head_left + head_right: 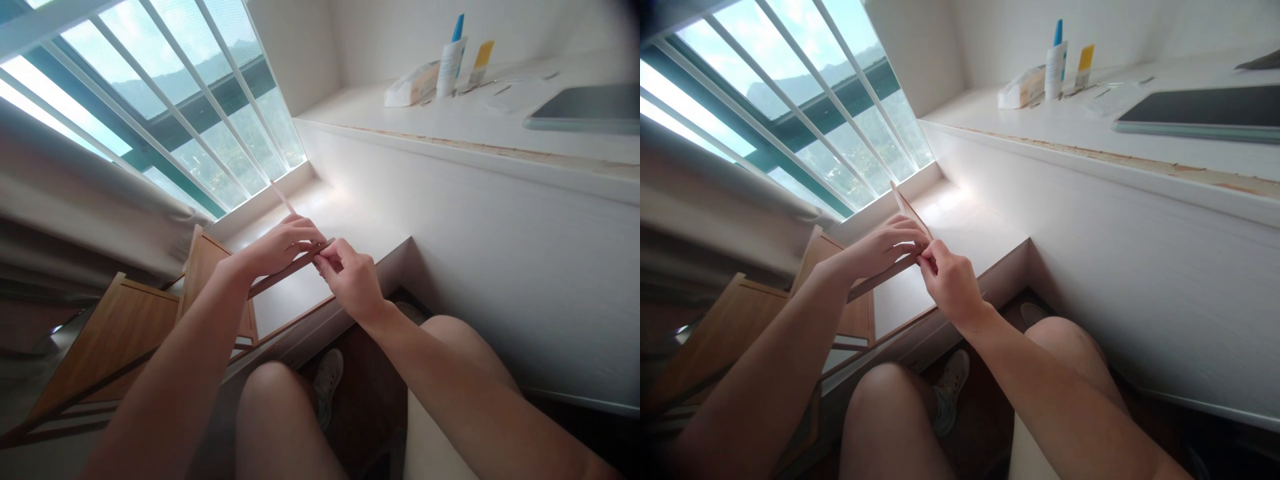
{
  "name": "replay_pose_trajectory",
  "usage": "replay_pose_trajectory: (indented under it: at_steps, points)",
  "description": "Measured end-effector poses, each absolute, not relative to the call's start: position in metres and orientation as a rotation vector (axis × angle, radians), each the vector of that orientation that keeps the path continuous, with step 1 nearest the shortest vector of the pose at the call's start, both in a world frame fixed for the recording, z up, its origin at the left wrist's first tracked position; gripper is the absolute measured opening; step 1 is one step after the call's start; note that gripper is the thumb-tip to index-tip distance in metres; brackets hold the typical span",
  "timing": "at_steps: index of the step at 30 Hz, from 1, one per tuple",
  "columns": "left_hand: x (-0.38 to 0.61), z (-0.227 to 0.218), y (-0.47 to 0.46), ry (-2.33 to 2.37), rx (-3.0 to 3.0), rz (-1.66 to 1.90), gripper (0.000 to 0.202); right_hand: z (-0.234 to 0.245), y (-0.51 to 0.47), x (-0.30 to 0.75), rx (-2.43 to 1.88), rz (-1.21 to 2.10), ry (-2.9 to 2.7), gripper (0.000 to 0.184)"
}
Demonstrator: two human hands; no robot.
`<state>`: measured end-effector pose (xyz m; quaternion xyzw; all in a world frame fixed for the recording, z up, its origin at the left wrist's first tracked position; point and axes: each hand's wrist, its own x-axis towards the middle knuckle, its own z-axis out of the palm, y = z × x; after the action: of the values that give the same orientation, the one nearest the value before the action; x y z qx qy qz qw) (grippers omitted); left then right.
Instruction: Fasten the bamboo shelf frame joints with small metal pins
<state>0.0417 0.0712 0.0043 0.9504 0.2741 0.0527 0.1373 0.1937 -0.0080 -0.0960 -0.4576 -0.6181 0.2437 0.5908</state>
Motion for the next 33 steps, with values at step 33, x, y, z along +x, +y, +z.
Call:
replay_pose_trajectory:
  at_steps: [33]
  points:
    - [0.0413,0.0050,0.0788,0.722,2.728,0.157,0.022,-0.1026,0.0010,0.1973,-0.830,1.085,-1.073,0.025]
